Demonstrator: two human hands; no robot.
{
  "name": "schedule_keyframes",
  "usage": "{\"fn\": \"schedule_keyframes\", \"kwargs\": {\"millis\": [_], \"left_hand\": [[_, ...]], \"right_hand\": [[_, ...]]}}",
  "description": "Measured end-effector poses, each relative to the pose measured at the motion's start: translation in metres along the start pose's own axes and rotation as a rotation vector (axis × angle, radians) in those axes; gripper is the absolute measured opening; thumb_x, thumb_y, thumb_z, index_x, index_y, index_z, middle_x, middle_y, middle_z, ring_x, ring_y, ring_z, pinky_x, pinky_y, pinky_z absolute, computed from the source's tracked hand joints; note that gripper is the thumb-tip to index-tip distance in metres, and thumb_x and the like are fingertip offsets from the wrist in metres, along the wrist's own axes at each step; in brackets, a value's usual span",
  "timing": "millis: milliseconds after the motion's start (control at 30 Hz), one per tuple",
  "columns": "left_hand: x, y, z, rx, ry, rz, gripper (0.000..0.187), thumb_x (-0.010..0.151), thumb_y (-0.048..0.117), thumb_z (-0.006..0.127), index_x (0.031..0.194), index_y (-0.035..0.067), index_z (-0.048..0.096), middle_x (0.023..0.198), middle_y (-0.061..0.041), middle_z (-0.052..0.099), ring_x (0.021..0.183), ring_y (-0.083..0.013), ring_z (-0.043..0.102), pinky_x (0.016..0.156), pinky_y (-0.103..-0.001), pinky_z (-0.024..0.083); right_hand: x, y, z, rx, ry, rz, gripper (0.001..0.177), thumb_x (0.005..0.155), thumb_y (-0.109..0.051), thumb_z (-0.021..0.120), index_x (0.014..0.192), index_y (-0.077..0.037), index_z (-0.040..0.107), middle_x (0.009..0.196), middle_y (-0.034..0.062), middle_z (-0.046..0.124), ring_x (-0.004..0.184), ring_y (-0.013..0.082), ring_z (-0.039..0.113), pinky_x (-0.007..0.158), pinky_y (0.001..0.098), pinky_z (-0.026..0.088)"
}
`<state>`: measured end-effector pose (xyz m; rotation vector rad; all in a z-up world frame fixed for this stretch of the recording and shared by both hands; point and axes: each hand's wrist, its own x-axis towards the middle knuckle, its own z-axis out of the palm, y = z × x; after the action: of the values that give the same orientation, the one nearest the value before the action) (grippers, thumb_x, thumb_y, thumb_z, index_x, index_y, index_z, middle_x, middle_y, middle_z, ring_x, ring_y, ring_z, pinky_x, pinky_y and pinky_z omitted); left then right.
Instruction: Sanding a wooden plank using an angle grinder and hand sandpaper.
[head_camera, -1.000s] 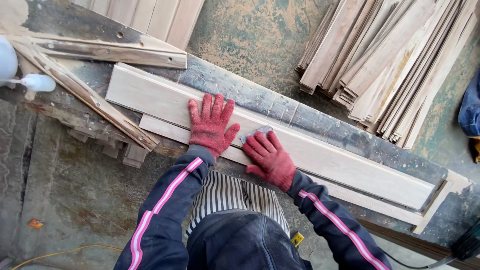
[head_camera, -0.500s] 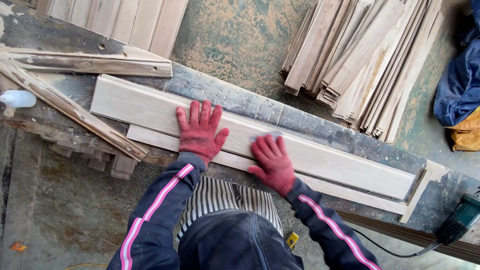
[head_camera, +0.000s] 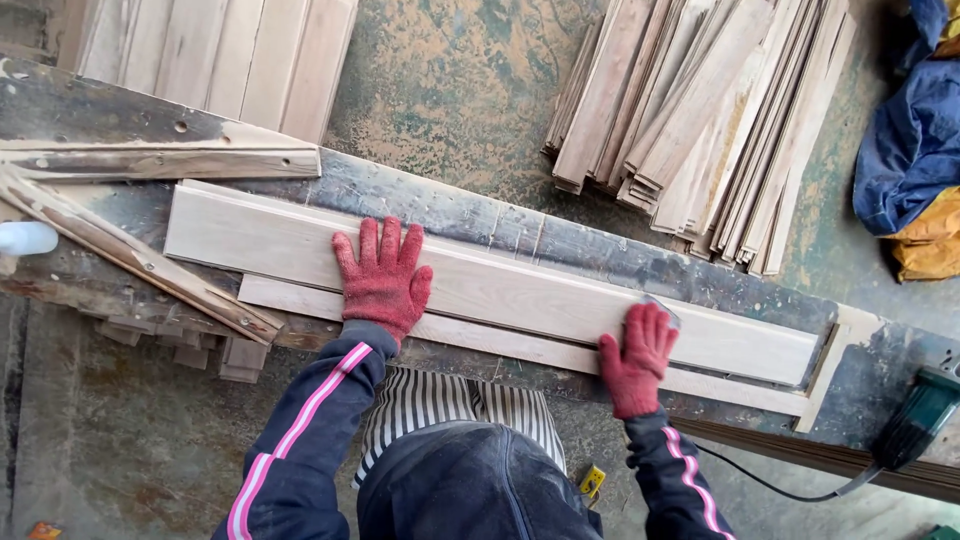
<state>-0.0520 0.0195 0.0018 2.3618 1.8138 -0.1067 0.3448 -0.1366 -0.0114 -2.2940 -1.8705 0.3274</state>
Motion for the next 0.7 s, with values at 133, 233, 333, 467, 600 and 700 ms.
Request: {"fn": "schedule_keyframes", "kwargs": {"millis": [133,233,333,467,600,700], "left_hand": [[-0.003,0.0,0.005,0.021,-0.009,0.005,0.064,0.102,0.055,0.04,0.158,0.025,0.043,0.16,-0.015,0.045,0.154,-0.0395,0.029,0.121,-0.074,0.003],[-0.002,0.001,0.002,0.044,0.011,0.006,0.064,0.103,0.055,0.04,0.159,0.024,0.044,0.161,-0.015,0.045,0.153,-0.0393,0.03,0.122,-0.073,0.004],[-0.004,0.001,0.005,0.082,0.012,0.011,0.063,0.102,0.056,0.04,0.158,0.026,0.045,0.162,-0.013,0.044,0.154,-0.0373,0.029,0.123,-0.072,0.004],[-0.003,0.002,0.009,0.037,0.045,0.007,0.063,0.101,0.055,0.043,0.156,0.024,0.049,0.16,-0.015,0.047,0.153,-0.0398,0.032,0.122,-0.074,0.005],[-0.004,0.0,0.007,0.016,0.101,0.008,0.061,0.1,0.053,0.048,0.153,0.023,0.052,0.157,-0.016,0.05,0.151,-0.0406,0.035,0.121,-0.074,0.008],[-0.005,0.001,0.006,0.012,0.092,0.0,0.061,0.1,0.053,0.047,0.153,0.023,0.052,0.158,-0.015,0.049,0.152,-0.04,0.033,0.121,-0.073,0.007]], "right_hand": [[0.038,-0.128,0.028,0.078,-0.051,-0.25,0.079,0.093,-0.063,0.059,0.153,-0.013,0.051,0.163,0.0141,0.042,0.153,0.0392,0.03,0.126,0.0572,0.013],[0.06,-0.187,0.037,0.166,-0.031,-0.441,0.081,0.096,-0.073,0.044,0.151,-0.015,0.053,0.156,0.0144,0.051,0.15,0.037,0.036,0.126,0.0596,0.016],[0.052,-0.137,0.025,0.146,-0.042,-0.499,0.071,0.095,-0.069,0.05,0.149,-0.023,0.056,0.156,0.0065,0.053,0.149,0.0306,0.041,0.126,0.0563,0.021],[0.012,0.023,-0.002,0.052,-0.031,0.005,0.068,0.102,-0.055,0.047,0.162,-0.024,0.04,0.168,0.009,0.034,0.155,0.0332,0.024,0.128,0.0509,0.011],[-0.004,0.056,0.007,0.029,0.01,0.467,0.076,0.104,-0.063,0.04,0.168,-0.024,0.026,0.172,0.0125,0.02,0.158,0.0365,0.011,0.127,0.0541,0.003],[0.018,-0.063,0.026,-0.068,-0.012,0.056,0.077,0.09,-0.042,0.068,0.159,-0.014,0.046,0.164,0.0199,0.04,0.152,0.0435,0.031,0.125,0.0602,0.015]]}}
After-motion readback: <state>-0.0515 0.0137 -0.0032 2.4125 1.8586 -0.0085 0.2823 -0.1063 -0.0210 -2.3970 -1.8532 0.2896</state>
